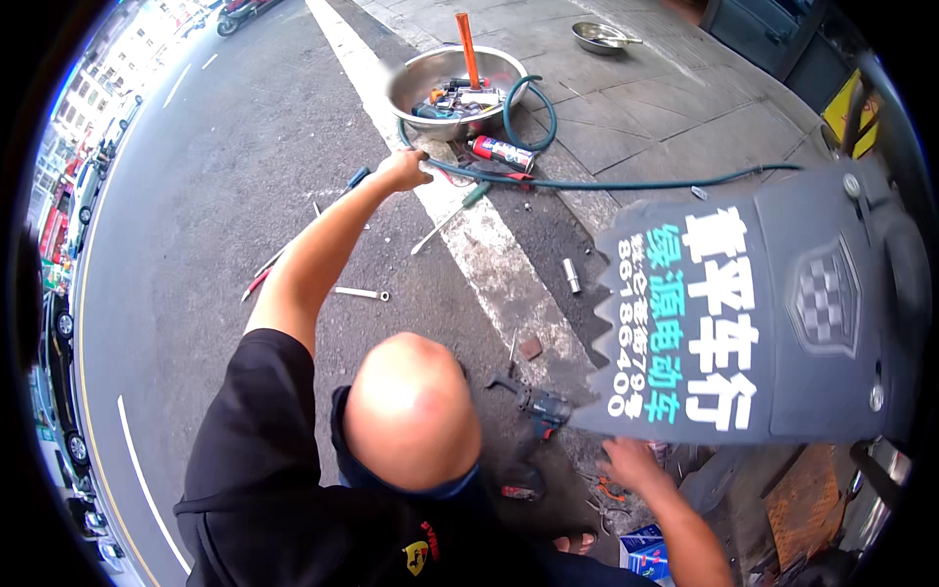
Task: The person works on a motorcycle brake assembly by hand, using a power drill and pliers to remove and adjust components before placing small parts into a metal bowl.
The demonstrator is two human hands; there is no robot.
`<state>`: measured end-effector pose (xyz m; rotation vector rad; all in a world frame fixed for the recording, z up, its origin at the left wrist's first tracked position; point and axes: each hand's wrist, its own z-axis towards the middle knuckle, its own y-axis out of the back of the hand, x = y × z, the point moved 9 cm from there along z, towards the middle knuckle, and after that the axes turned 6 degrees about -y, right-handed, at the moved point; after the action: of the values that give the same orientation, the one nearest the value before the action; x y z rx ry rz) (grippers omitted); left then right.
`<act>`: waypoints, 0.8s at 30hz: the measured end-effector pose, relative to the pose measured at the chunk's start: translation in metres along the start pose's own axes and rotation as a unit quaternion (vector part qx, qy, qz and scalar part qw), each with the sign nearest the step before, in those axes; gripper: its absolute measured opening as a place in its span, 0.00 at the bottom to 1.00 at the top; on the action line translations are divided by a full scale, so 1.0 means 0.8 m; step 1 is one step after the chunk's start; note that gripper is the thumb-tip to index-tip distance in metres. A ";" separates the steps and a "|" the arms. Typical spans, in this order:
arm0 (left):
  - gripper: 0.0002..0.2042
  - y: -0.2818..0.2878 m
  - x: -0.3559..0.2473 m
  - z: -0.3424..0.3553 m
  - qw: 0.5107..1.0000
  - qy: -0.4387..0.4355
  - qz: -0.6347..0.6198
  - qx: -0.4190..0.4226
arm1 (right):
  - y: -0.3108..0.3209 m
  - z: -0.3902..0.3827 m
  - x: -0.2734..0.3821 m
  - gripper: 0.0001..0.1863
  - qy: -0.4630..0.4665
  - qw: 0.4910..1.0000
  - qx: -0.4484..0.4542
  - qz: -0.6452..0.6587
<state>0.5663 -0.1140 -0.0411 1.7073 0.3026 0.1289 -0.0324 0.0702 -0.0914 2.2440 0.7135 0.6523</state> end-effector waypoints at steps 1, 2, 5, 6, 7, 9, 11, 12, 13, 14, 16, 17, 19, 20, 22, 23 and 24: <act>0.30 -0.004 0.001 0.032 0.999 -0.018 0.024 -0.033 | -0.023 -0.004 -0.005 0.22 -0.010 0.999 0.033 -0.029; 0.30 -0.007 0.005 0.063 0.998 -0.022 0.022 -0.050 | -0.030 -0.010 -0.001 0.21 -0.032 0.998 0.043 -0.032; 0.26 -0.018 0.029 0.134 0.996 -0.029 0.013 -0.085 | -0.049 -0.004 0.015 0.20 -0.074 0.989 0.127 0.001; 0.22 -0.022 0.034 0.148 0.994 -0.030 0.017 -0.103 | -0.056 -0.006 0.024 0.20 -0.083 0.992 0.084 0.050; 0.20 -0.016 0.053 0.171 0.991 -0.022 0.039 -0.123 | -0.053 0.002 0.038 0.21 -0.093 0.991 0.036 0.093; 0.16 -0.022 0.100 0.201 0.975 -0.027 0.099 -0.200 | -0.071 0.036 0.050 0.25 -0.137 0.973 0.059 0.175; 0.14 -0.038 0.099 0.215 0.978 -0.050 0.093 -0.182 | -0.085 0.054 0.064 0.29 -0.198 0.940 0.092 0.263; 0.13 -0.043 0.094 0.215 0.978 -0.069 0.095 -0.174 | -0.075 0.063 0.073 0.28 -0.216 0.923 0.042 0.317; 0.13 -0.049 0.095 0.208 0.979 -0.071 0.093 -0.167 | -0.065 0.072 0.079 0.27 -0.230 0.901 -0.010 0.368; 0.11 -0.042 0.083 0.195 0.969 -0.113 0.060 -0.211 | -0.065 0.081 0.088 0.27 -0.235 0.899 -0.010 0.369; 0.08 -0.032 0.068 0.164 0.958 -0.152 0.020 -0.244 | -0.067 0.092 0.104 0.25 -0.224 0.895 -0.021 0.385; 0.07 -0.026 0.057 0.144 0.956 -0.161 0.004 -0.246 | -0.071 0.093 0.104 0.25 -0.228 0.894 -0.015 0.385; 0.07 -0.025 0.050 0.105 0.958 -0.165 -0.041 -0.232 | -0.082 0.100 0.110 0.23 -0.208 0.897 0.007 0.391; 0.08 -0.029 0.048 0.085 0.962 -0.169 -0.058 -0.206 | -0.086 0.101 0.108 0.23 -0.209 0.897 0.012 0.390; 0.11 -0.035 0.041 0.044 0.965 -0.186 -0.090 -0.160 | -0.085 0.099 0.105 0.19 -0.193 0.908 -0.005 0.373; 0.14 -0.034 0.040 0.022 0.966 -0.194 -0.099 -0.139 | -0.064 0.105 0.116 0.19 -0.190 0.908 0.004 0.374; 0.20 -0.037 0.041 0.005 0.969 -0.195 -0.109 -0.101 | -0.042 0.109 0.116 0.17 -0.221 0.892 0.007 0.395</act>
<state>0.5950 -0.1053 -0.0735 1.4490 0.1739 -0.3267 0.0786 0.1117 -0.1488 2.5340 -0.4606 0.4503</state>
